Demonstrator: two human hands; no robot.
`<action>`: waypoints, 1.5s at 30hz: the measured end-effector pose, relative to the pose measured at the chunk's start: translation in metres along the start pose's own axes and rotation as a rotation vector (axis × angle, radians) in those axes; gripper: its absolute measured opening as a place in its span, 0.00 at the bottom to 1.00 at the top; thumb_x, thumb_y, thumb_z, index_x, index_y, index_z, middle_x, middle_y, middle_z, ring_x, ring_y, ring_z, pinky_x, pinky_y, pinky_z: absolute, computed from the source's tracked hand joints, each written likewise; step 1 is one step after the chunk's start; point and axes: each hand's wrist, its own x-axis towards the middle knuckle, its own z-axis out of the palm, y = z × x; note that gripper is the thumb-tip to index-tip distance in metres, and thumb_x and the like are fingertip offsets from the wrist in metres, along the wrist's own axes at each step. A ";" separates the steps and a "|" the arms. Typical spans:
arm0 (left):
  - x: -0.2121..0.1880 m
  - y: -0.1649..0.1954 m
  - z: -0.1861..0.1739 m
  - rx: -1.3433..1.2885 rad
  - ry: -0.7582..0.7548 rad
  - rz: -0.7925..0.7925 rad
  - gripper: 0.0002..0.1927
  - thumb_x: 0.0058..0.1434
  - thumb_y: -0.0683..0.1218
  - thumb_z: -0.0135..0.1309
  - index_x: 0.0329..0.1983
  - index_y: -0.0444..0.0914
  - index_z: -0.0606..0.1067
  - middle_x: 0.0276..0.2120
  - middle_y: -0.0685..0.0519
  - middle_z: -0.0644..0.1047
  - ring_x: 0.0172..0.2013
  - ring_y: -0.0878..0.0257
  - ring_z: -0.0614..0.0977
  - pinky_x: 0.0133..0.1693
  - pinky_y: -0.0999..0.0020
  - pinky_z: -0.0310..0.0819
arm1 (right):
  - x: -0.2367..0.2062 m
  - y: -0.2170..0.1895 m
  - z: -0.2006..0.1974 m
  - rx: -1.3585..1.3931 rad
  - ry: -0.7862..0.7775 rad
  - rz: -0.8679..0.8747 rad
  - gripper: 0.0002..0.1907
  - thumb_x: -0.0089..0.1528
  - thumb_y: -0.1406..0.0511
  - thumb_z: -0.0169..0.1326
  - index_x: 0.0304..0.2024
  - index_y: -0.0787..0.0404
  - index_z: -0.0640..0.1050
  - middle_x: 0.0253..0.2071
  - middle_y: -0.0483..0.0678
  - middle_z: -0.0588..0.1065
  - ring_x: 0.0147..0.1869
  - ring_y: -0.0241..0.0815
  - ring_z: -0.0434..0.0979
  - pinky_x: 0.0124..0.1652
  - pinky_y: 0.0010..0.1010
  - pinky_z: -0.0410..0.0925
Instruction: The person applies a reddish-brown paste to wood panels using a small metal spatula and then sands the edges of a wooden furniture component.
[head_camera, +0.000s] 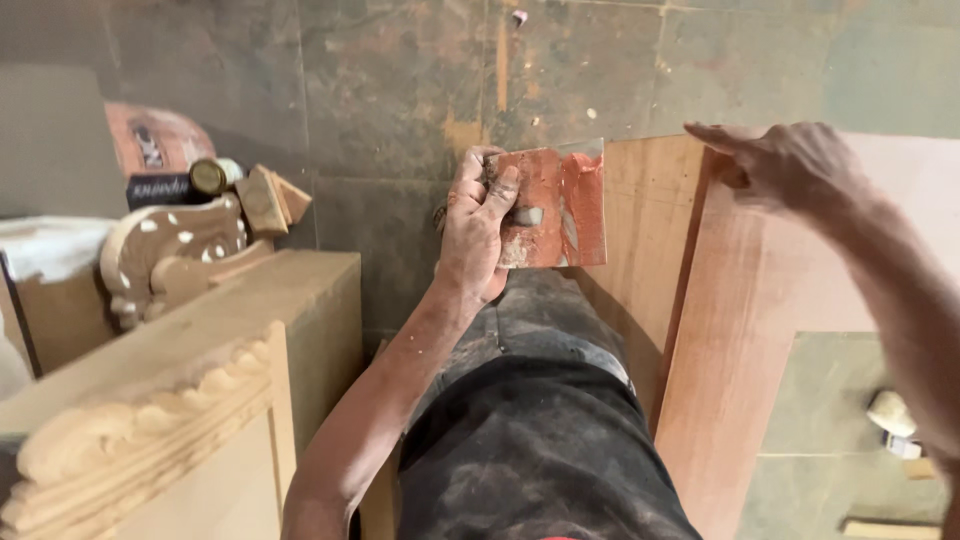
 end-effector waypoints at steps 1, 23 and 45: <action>-0.004 0.000 -0.002 -0.011 -0.002 0.011 0.06 0.73 0.44 0.49 0.49 0.39 0.66 0.35 0.57 0.74 0.27 0.72 0.77 0.27 0.75 0.76 | 0.002 0.005 -0.002 -0.062 -0.016 -0.022 0.36 0.66 0.61 0.44 0.75 0.25 0.57 0.44 0.39 0.83 0.13 0.32 0.56 0.15 0.25 0.59; -0.021 -0.026 -0.011 -0.009 0.049 0.013 0.07 0.74 0.43 0.49 0.52 0.39 0.67 0.37 0.55 0.75 0.30 0.70 0.79 0.30 0.73 0.80 | 0.026 0.037 -0.027 -0.687 0.061 -0.081 0.25 0.75 0.54 0.33 0.74 0.23 0.60 0.40 0.33 0.84 0.14 0.24 0.57 0.18 0.15 0.63; -0.030 -0.004 -0.014 0.057 -0.005 -0.073 0.10 0.72 0.46 0.50 0.53 0.42 0.67 0.37 0.55 0.75 0.27 0.69 0.80 0.25 0.76 0.75 | -0.018 0.001 -0.026 -0.712 0.317 -0.247 0.44 0.60 0.63 0.46 0.77 0.23 0.52 0.72 0.46 0.58 0.72 0.43 0.58 0.70 0.48 0.49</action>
